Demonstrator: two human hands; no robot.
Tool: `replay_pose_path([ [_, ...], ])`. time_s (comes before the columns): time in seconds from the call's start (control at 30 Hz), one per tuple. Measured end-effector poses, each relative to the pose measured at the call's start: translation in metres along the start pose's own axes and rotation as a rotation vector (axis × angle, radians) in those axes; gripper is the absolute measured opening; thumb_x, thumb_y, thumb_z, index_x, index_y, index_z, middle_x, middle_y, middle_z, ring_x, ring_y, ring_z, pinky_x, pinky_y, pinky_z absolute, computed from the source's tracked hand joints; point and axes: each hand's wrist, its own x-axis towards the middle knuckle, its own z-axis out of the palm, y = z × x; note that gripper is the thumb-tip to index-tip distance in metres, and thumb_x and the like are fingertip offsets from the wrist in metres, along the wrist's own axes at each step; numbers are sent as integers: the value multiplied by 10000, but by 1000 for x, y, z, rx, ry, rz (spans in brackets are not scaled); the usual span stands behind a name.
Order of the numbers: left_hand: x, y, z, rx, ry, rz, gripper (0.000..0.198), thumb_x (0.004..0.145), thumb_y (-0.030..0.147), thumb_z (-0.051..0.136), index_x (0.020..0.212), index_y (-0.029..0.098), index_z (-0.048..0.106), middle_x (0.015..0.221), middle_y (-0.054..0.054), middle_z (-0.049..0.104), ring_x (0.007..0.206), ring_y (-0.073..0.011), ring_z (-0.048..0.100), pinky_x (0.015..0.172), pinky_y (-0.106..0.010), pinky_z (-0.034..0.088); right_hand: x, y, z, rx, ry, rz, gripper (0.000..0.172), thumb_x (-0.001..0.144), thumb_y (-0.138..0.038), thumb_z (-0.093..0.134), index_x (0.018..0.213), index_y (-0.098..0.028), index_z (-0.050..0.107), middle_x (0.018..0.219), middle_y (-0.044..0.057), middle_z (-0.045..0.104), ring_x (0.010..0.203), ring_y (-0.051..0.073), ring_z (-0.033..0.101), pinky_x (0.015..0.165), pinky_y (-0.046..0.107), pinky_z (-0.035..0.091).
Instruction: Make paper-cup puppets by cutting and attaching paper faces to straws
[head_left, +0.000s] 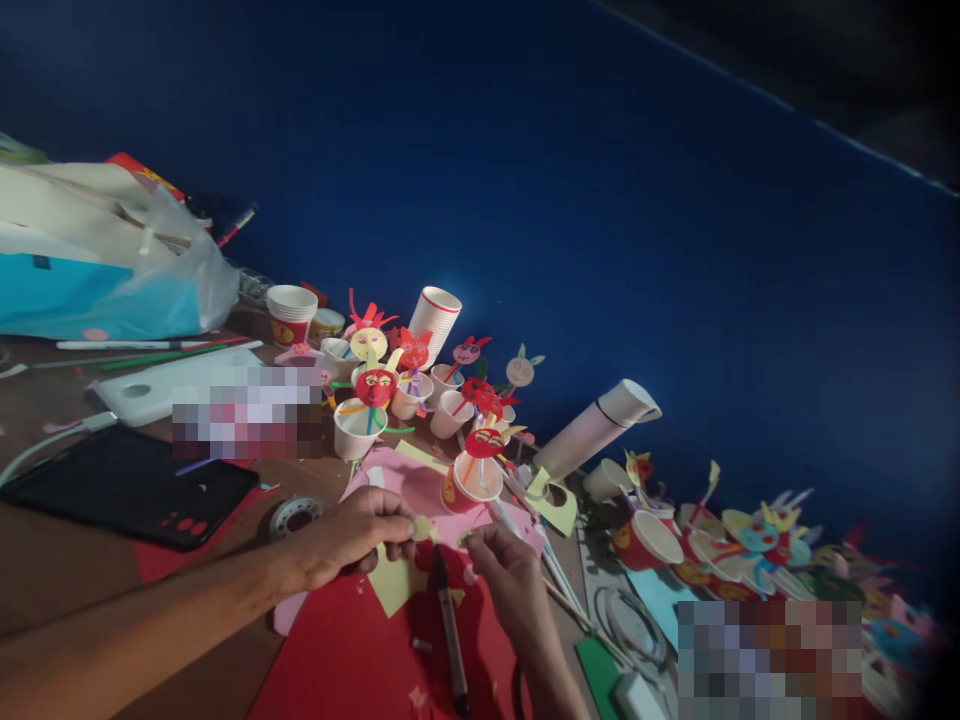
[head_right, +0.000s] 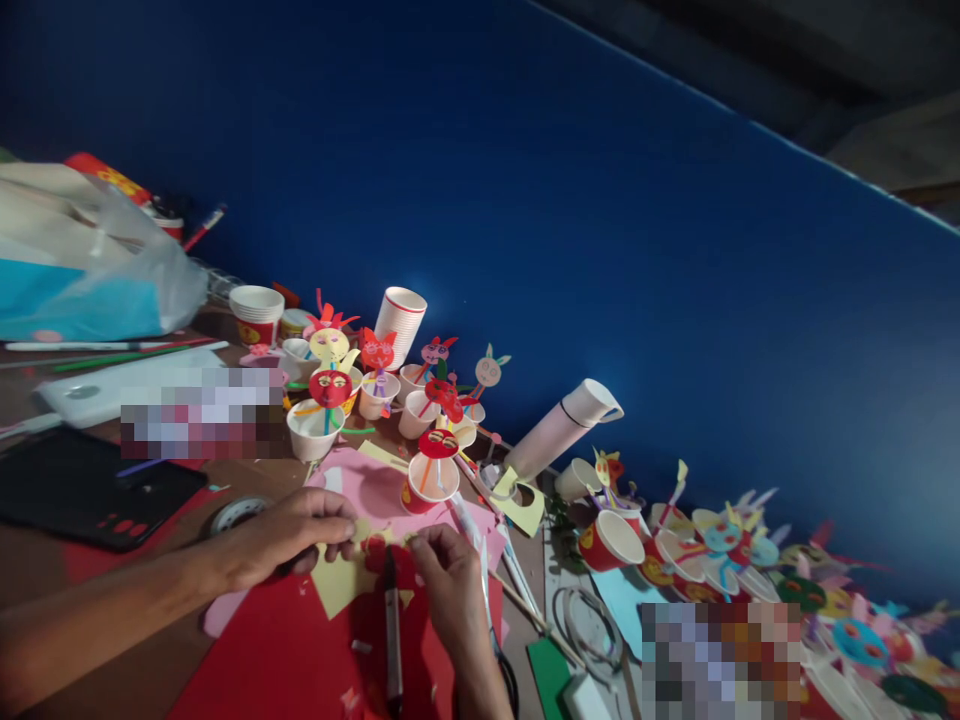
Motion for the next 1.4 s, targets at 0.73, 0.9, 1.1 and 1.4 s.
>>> replay_pose_path([
  [0.73, -16, -14, 2, 261, -111, -46, 272, 750, 395, 507, 671, 142, 567, 662, -47, 652, 514, -97, 475, 393, -174, 299, -19, 4, -4, -604, 176, -153, 248, 856, -328, 449, 867, -195, 658, 728, 38, 678, 645, 168, 612, 595, 243, 405],
  [0.9, -12, -26, 1, 287, -196, 43, 258, 770, 364, 508, 684, 138, 598, 620, -27, 630, 511, -99, 484, 426, -188, 349, -28, -11, 25, -257, -79, -71, 189, 819, -293, 516, 809, -178, 666, 726, 14, 660, 643, 134, 566, 580, 202, 412],
  [1.1, -13, -27, 3, 305, -230, 122, 251, 785, 311, 508, 660, 132, 632, 592, -13, 614, 534, -95, 512, 518, -200, 378, -28, -10, 35, -29, -151, 98, 180, 758, -300, 567, 657, -154, 599, 565, -23, 551, 509, 93, 450, 475, 180, 351],
  [1.4, 2, -7, -15, -60, 152, 281, 340, 683, 199, 512, 1013, 152, 582, 814, -11, 574, 644, -98, 482, 564, -209, 377, -33, -5, 40, -231, -140, 20, 197, 797, -288, 520, 676, -158, 606, 571, -21, 553, 529, 102, 468, 499, 186, 338],
])
